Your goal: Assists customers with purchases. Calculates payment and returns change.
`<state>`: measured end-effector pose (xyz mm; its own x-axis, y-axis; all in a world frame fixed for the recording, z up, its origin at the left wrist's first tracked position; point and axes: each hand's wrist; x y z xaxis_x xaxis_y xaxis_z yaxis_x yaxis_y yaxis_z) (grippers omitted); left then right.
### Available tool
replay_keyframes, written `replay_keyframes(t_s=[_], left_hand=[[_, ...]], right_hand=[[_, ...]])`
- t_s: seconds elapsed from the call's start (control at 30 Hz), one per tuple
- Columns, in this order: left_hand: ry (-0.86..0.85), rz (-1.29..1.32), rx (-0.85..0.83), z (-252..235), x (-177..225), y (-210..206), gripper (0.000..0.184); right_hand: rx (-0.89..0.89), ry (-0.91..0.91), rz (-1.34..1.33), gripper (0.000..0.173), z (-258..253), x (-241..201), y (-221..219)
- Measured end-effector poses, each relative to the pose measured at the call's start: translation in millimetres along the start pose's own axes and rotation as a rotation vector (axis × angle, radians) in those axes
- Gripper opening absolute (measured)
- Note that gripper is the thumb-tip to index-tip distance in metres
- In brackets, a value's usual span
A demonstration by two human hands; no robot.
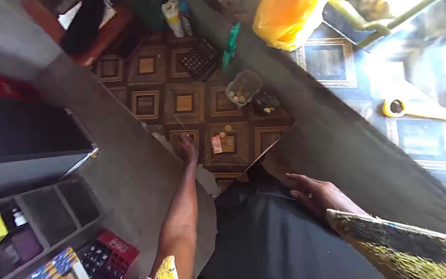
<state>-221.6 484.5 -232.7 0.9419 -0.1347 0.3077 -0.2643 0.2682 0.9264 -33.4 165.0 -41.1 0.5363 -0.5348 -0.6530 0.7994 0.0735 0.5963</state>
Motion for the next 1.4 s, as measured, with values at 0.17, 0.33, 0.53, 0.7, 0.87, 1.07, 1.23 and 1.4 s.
replay_keyframes(t_s=[0.17, 0.33, 0.53, 0.7, 0.87, 1.07, 1.23, 1.4], left_hand=[[0.070, 0.257, -0.121, -31, 14, 40, 0.040], [-0.141, 0.221, -0.120, -134, 84, 66, 0.041], [-0.422, -0.002, -0.260, -219, 150, 67, 0.100], [-0.405, -0.300, -0.312, -250, 169, 57, 0.116], [-0.378, -0.398, -0.373, -245, 175, 64, 0.099], [-0.117, 0.016, -0.578, -188, 98, 109, 0.068], [-0.185, 0.388, -0.697, -50, 17, 128, 0.044], [-0.306, 0.380, -0.689, 107, 66, 107, 0.090]], right_hand=[[-0.023, -0.135, -0.025, 0.045, 11, 9, 6], [-0.010, -0.234, 0.022, 0.043, 23, 12, 2], [0.119, -0.488, -0.067, 0.043, 67, 28, -6], [0.089, -0.660, -0.225, 0.041, 89, 46, -18], [0.061, -0.639, -0.241, 0.039, 69, 56, -13], [0.083, -0.482, -0.296, 0.038, 38, 46, 1], [0.027, -0.256, -0.586, 0.050, -25, 11, 4], [0.017, -0.088, -0.892, 0.074, -88, -16, -19]])
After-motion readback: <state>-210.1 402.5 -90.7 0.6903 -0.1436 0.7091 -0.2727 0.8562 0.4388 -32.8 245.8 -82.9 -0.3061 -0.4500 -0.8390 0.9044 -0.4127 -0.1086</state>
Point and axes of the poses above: each hand's wrist, its own z-axis away from the middle knuckle, its own y-axis out of the back of the hand, x = y × z, and after that the axes turned 3 degrees about -x, right-handed
